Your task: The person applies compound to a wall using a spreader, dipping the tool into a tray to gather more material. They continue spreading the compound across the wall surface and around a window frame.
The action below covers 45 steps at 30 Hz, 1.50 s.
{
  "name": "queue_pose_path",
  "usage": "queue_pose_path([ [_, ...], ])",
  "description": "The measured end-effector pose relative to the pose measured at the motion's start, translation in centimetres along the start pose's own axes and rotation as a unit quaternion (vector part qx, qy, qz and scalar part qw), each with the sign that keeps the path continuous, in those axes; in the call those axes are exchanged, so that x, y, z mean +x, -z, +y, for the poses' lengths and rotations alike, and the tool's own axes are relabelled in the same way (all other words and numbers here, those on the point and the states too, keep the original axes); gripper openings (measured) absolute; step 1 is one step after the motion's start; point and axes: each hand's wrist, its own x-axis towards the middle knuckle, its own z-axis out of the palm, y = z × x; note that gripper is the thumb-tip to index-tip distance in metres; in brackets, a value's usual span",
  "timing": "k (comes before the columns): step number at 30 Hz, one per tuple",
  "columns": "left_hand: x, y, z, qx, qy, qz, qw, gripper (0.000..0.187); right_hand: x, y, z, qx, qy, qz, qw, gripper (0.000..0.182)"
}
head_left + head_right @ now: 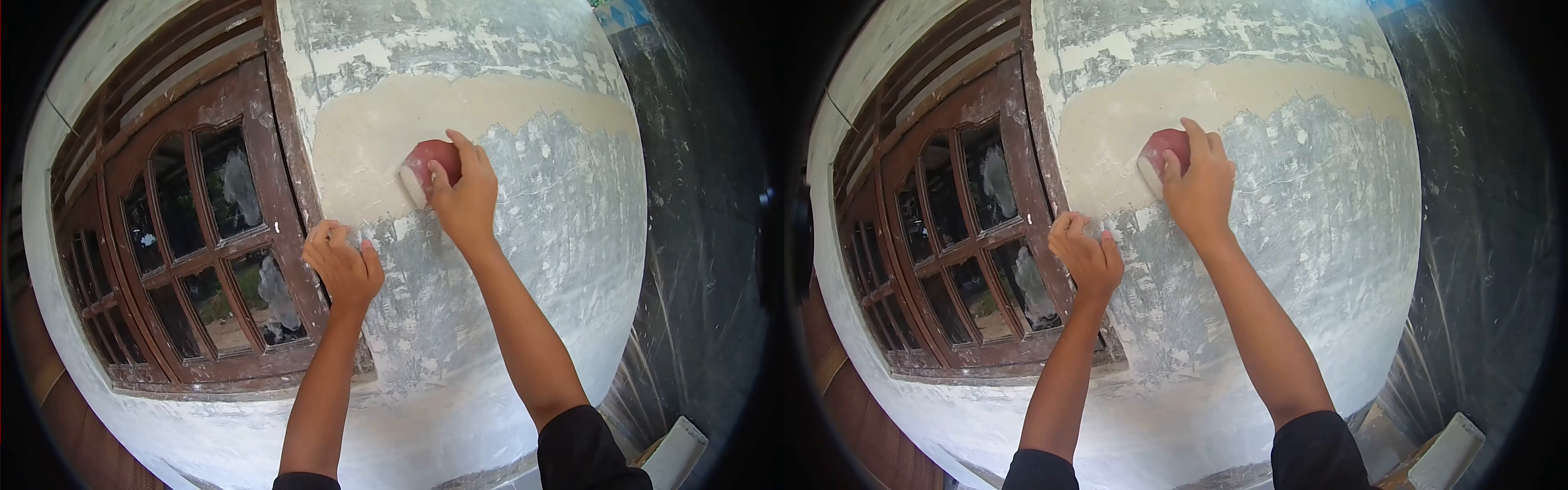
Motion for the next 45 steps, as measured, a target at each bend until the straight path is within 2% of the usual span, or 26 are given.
queue_pose_path([
  [2, 0.2, 0.0, -0.1, 0.002, -0.003, 0.001, 1.0, 0.042, -1.1, -1.8, -1.9, 0.068, 0.02, -0.099, 0.993, 0.047],
  [3, 0.1, 0.0, -0.1, 0.003, 0.001, -0.002, 1.0, 0.041, -1.1, -2.0, -1.1, 0.068, 0.02, -0.098, 0.993, 0.047],
  [5, 0.1, 0.0, -0.1, 0.004, 0.002, -0.006, 1.0, 0.041, -0.5, -2.1, 1.1, 0.012, -0.004, -0.071, 0.997, 0.046],
  [6, 0.2, 0.0, 0.0, 0.005, 0.0, -0.007, 1.0, 0.041, 0.2, -0.9, 2.3, 0.006, -0.047, -0.031, 0.998, 0.045],
  [8, 0.2, 0.1, -0.1, 0.008, -0.001, -0.007, 1.0, 0.042, 1.2, 1.9, 4.5, -0.093, -0.044, 0.07, 0.992, 0.044],
  [11, 0.1, -0.1, 0.1, 0.002, -0.002, 0.003, 1.0, 0.041, 0.8, 2.3, 2.9, -0.057, -0.03, 0.077, 0.995, 0.045],
  [12, 0.0, -0.1, -0.1, 0.007, -0.003, -0.001, 1.0, 0.041, 0.2, 1.2, 2.2, -0.002, 0.013, 0.051, 0.999, 0.046],
  [13, 0.0, -0.1, -0.1, 0.012, -0.006, -0.003, 1.0, 0.041, -0.7, 0.2, 0.6, 0.044, 0.017, -0.002, 0.999, 0.046],
  [15, 0.1, -0.1, -0.1, 0.012, -0.004, -0.003, 1.0, 0.041, -2.1, -0.9, -0.8, 0.032, 0.004, -0.093, 0.995, 0.044],
  [17, 0.1, 0.1, -0.1, 0.012, -0.005, -0.007, 1.0, 0.041, -1.6, -0.4, 1.6, 0.002, -0.009, -0.07, 0.997, 0.048],
  [19, 0.2, 0.1, 0.1, 0.006, -0.001, -0.008, 1.0, 0.041, -0.5, 1.7, 3.8, -0.035, -0.057, 0.037, 0.997, 0.047],
  [23, 0.1, 0.0, 0.1, 0.009, -0.001, -0.005, 1.0, 0.042, -0.2, 2.3, 2.9, -0.063, -0.039, 0.094, 0.993, 0.047],
  [25, 0.1, 0.0, 0.0, 0.007, 0.004, -0.01, 1.0, 0.042, -0.7, -0.4, -0.3, 0.047, -0.003, 0.012, 0.999, 0.044],
  [27, 0.1, 0.2, 0.2, 0.01, 0.007, -0.018, 1.0, 0.042, -0.8, -2.5, -1.9, 0.075, 0.011, -0.049, 0.996, 0.044],
  [29, 0.3, 0.2, 0.1, 0.013, 0.009, -0.028, 0.999, 0.043, -0.1, -2.9, -0.9, 0.06, 0.004, -0.067, 0.996, 0.045],
  [33, 0.0, -0.1, -0.2, 0.001, -0.004, 0.0, 1.0, 0.044, 1.8, 1.6, 4.0, -0.088, -0.069, 0.102, 0.988, 0.043],
  [36, 0.0, -0.1, 0.0, -0.002, 0.004, 0.002, 1.0, 0.044, 1.5, 2.3, 3.1, -0.083, -0.036, 0.124, 0.988, 0.044],
  [38, 0.1, 0.0, -0.1, 0.0, 0.005, 0.003, 1.0, 0.044, 0.5, -0.1, 0.2, -0.011, 0.021, 0.044, 0.999, 0.048],
  [40, 0.1, 0.0, 0.0, -0.005, 0.009, -0.001, 1.0, 0.043, -0.7, -2.4, -2.6, 0.055, 0.018, -0.077, 0.995, 0.047],
  [41, 0.1, -0.1, 0.0, -0.006, 0.008, -0.001, 1.0, 0.043, -1.1, -3.4, -2.9, 0.068, 0.052, -0.083, 0.993, 0.045],
  [43, 0.0, -0.1, 0.0, -0.001, 0.025, 0.001, 1.0, 0.04, -0.8, -2.8, -1.3, 0.04, 0.034, -0.085, 0.995, 0.044],
  [45, 0.0, 0.0, 0.0, -0.006, 0.02, -0.001, 1.0, 0.043, 0.5, -0.6, 2.4, 0.004, -0.011, 0.0, 1.0, 0.043],
])
